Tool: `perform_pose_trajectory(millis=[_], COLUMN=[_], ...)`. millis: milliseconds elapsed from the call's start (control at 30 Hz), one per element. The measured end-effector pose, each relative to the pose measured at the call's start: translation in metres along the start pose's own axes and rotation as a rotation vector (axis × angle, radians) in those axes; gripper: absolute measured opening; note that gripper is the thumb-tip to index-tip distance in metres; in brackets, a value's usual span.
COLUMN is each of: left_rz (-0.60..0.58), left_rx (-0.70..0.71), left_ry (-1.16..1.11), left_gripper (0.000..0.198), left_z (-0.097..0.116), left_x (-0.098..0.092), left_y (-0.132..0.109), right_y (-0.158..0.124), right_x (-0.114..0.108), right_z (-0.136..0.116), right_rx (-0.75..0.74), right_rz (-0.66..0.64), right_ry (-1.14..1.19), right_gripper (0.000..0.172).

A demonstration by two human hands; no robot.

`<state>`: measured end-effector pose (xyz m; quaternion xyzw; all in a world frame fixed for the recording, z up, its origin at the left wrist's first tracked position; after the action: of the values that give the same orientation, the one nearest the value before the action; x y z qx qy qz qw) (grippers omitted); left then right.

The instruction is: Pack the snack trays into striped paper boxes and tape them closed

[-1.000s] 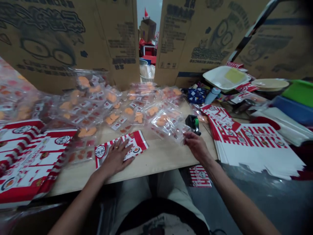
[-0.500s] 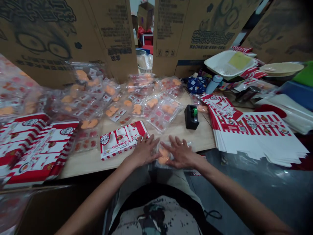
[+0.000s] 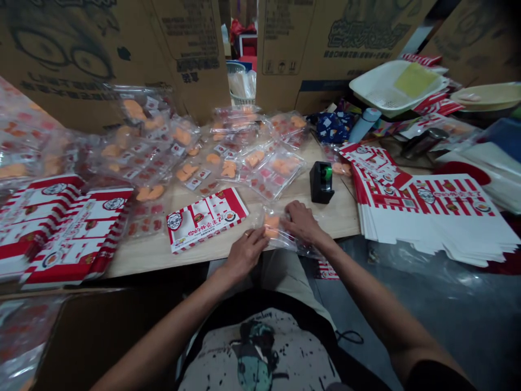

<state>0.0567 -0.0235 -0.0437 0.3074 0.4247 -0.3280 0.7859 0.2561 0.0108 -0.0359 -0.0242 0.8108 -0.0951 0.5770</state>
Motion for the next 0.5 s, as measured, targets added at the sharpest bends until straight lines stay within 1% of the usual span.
perform_pose_trajectory(millis=[67, 100, 133, 167, 200, 233, 300, 333, 367, 433, 500], left_rz=[0.003, -0.008, -0.019, -0.024, -0.029, -0.038, -0.101, -0.159, -0.219, -0.290, -0.273], left_rx=[0.014, 0.023, 0.013, -0.026, -0.099, -0.201, -0.416, -0.481, -0.517, -0.528, -0.476], left_ry=[-0.031, -0.053, -0.068, -0.065, -0.043, -0.003, 0.090, 0.120, 0.133, 0.132, 0.087], left_gripper=[0.030, 0.028, 0.029, 0.036, 0.052, 0.073, 0.112, 0.125, 0.134, 0.138, 0.134], left_z=[-0.002, -0.004, -0.009, -0.018, -0.030, -0.047, -0.082, -0.097, -0.109, -0.122, -0.124], left_x=[-0.003, -0.009, -0.019, -0.032, -0.046, -0.062, -0.089, -0.098, -0.104, -0.110, -0.114], left_y=[0.000, 0.001, 0.004, 0.007, 0.012, 0.016, 0.025, 0.028, 0.031, 0.034, 0.032], right_y=[0.002, 0.002, 0.001, 0.000, -0.001, -0.002, -0.003, -0.002, 0.000, 0.003, 0.004], right_x=[-0.004, -0.006, -0.009, -0.012, -0.015, -0.019, -0.031, -0.039, -0.047, -0.067, -0.089], right_z=[-0.003, -0.004, -0.004, -0.005, -0.005, -0.005, -0.001, 0.001, 0.004, 0.007, 0.007], right_rx=[0.001, -0.002, -0.015, -0.037, -0.066, -0.096, -0.140, -0.150, -0.152, -0.130, -0.079], right_rz=[-0.043, -0.066, -0.092, -0.120, -0.144, -0.167, -0.188, -0.175, -0.151, -0.057, 0.080], right_ry=[0.042, 0.072, 0.106, 0.142, 0.174, 0.204, 0.274, 0.315, 0.356, 0.405, 0.372], right_gripper=[0.035, 0.034, 0.034, 0.035, 0.038, 0.041, 0.047, 0.050, 0.052, 0.054, 0.055])
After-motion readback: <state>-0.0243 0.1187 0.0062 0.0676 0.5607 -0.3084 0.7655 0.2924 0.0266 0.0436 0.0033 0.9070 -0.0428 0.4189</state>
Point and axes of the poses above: each hand's wrist, its own y-axis towards the middle knuckle, its own x-axis out of the palm, z = x × y, the point moved 6 cm from there along y, towards the middle knuckle, and after that the axes turned 5 degrees about -y, right-handed, at the moved point
